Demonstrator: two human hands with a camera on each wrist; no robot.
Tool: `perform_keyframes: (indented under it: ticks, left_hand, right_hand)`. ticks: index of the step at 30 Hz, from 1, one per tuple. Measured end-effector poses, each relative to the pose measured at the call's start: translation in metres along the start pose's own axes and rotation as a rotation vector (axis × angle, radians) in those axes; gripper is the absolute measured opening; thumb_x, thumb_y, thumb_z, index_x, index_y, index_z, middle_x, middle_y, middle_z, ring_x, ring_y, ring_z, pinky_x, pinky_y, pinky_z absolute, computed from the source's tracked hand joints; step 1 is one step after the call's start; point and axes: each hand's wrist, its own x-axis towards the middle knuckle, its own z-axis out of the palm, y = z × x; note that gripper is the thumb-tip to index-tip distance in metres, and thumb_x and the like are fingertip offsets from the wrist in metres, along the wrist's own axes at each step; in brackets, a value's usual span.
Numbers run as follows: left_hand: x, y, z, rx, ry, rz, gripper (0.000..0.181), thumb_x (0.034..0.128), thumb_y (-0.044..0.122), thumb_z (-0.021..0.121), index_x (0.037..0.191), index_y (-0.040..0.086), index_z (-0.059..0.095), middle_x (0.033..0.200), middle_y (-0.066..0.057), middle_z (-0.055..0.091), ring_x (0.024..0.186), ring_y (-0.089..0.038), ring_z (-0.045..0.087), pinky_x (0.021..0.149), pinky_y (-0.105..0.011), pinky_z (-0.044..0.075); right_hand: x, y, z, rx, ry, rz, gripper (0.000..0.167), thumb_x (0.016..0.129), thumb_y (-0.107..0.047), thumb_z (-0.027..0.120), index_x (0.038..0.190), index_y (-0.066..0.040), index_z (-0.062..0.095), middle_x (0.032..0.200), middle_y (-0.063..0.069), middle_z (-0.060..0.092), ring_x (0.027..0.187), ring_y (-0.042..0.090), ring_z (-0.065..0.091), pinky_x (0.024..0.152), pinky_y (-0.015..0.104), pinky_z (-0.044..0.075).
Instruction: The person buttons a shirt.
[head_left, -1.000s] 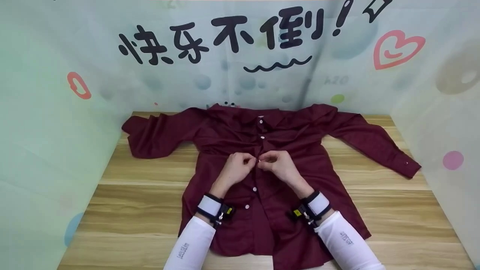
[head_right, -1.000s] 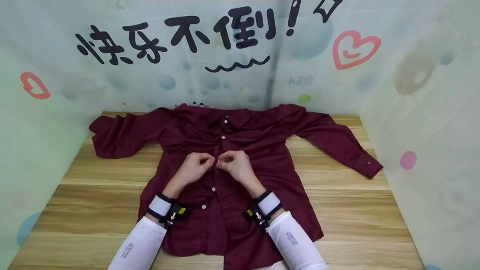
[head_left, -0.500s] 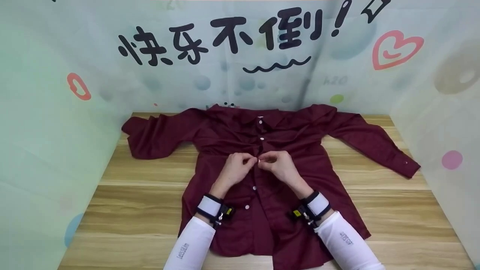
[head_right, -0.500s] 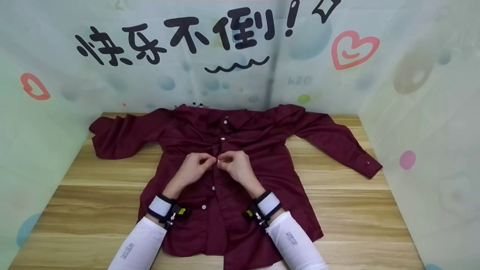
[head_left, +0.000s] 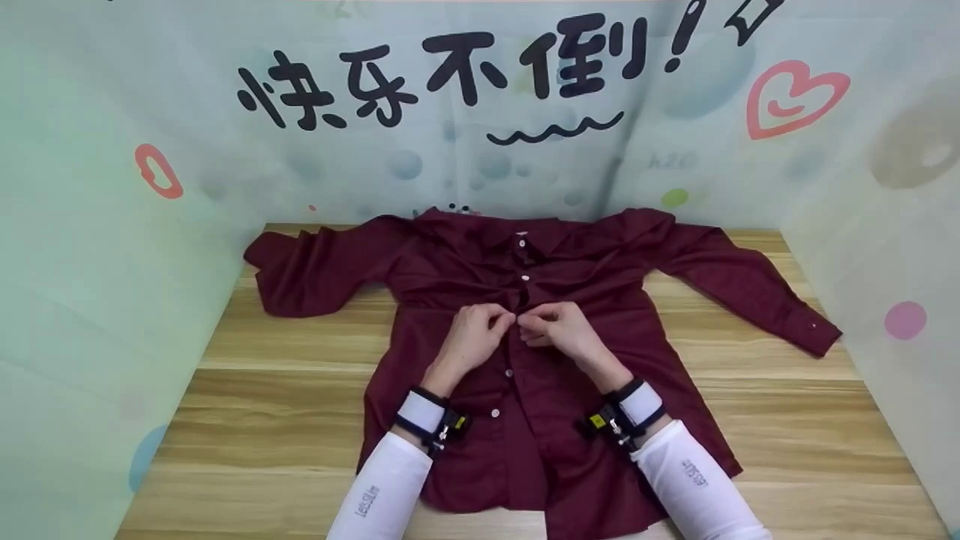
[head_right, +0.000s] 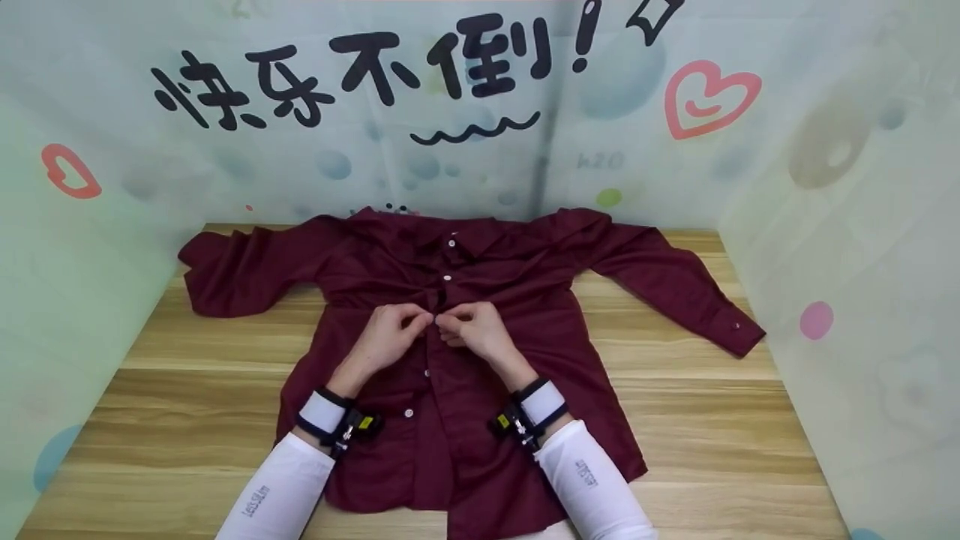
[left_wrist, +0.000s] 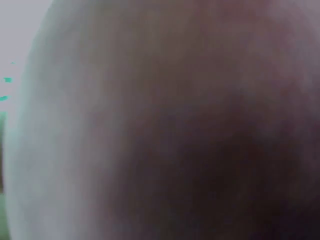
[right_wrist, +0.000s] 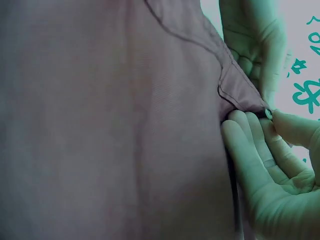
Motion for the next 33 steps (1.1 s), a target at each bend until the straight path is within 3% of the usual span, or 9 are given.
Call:
perform_keyframes:
  ticks: [5,9,15,18,22,25,30,33]
  left_hand:
    - [-0.001,0.001,0.000,-0.014,-0.010,-0.003,0.019,0.0944,0.021,0.061,0.091,0.009,0.075,0.082,0.002,0.069,0.076,-0.012,0.062,0.069,-0.029,0.048]
    - [0.000,0.001,-0.001,-0.114,-0.034,-0.059,0.018,0.0945,0.020,0.061,0.088,0.009,0.074,0.073,0.003,0.065,0.069,-0.010,0.059,0.067,-0.026,0.046]
    - [0.000,-0.001,-0.001,-0.259,-0.061,-0.151,0.020,0.0950,0.019,0.060,0.089,0.006,0.073,0.072,-0.006,0.067,0.067,-0.015,0.063,0.063,-0.025,0.047]
    - [0.000,-0.002,-0.001,-0.234,-0.067,-0.151,0.021,0.0949,0.020,0.060,0.088,0.006,0.073,0.071,-0.005,0.066,0.067,-0.016,0.062,0.063,-0.026,0.047]
    - [-0.001,-0.002,-0.001,-0.127,-0.081,-0.106,0.021,0.0953,0.020,0.058,0.092,0.007,0.074,0.079,-0.001,0.067,0.074,-0.014,0.059,0.069,-0.028,0.047]
    - [-0.001,-0.002,-0.002,-0.049,-0.107,-0.081,0.020,0.0952,0.019,0.057,0.096,0.007,0.073,0.090,-0.002,0.069,0.083,-0.015,0.061,0.075,-0.031,0.048]
    - [-0.005,0.002,-0.010,0.108,-0.191,-0.060,0.021,0.0948,0.022,0.058,0.103,0.009,0.072,0.096,-0.004,0.070,0.088,-0.021,0.063,0.079,-0.036,0.048]
    - [-0.010,0.007,-0.017,0.197,-0.235,-0.039,0.021,0.0945,0.025,0.059,0.103,0.010,0.072,0.097,-0.003,0.070,0.092,-0.024,0.064,0.082,-0.038,0.047]
  right_hand:
    - [0.001,0.004,0.000,0.003,-0.007,-0.011,0.019,0.088,-0.007,0.069,0.096,0.009,0.068,0.085,0.014,0.068,0.072,0.021,0.067,0.069,0.035,0.056]
    - [0.001,0.004,-0.001,0.024,-0.024,-0.020,0.017,0.089,-0.007,0.067,0.096,0.009,0.067,0.083,0.013,0.067,0.073,0.021,0.066,0.070,0.035,0.056]
    - [0.001,0.005,-0.003,0.079,-0.045,-0.026,0.015,0.090,-0.008,0.066,0.095,0.006,0.068,0.083,0.011,0.067,0.075,0.021,0.067,0.071,0.034,0.055]
    - [0.000,0.004,-0.002,0.051,-0.034,-0.024,0.017,0.089,-0.011,0.069,0.095,0.005,0.070,0.083,0.013,0.068,0.074,0.022,0.067,0.070,0.035,0.056]
    - [0.000,0.002,0.000,-0.033,-0.027,-0.017,0.020,0.086,-0.014,0.073,0.094,0.004,0.072,0.083,0.017,0.069,0.073,0.025,0.068,0.069,0.036,0.056]
    - [0.000,0.001,-0.002,-0.154,-0.049,-0.053,0.021,0.087,-0.015,0.072,0.094,0.004,0.073,0.083,0.016,0.069,0.074,0.025,0.068,0.068,0.034,0.056]
    - [-0.004,-0.004,-0.013,-0.594,-0.097,-0.230,0.023,0.090,-0.023,0.069,0.102,-0.004,0.074,0.095,0.005,0.071,0.081,0.016,0.064,0.072,0.030,0.051]
    - [-0.011,-0.007,-0.022,-0.814,-0.198,-0.297,0.035,0.090,-0.028,0.068,0.118,-0.007,0.068,0.113,0.006,0.067,0.098,0.018,0.061,0.083,0.036,0.048]
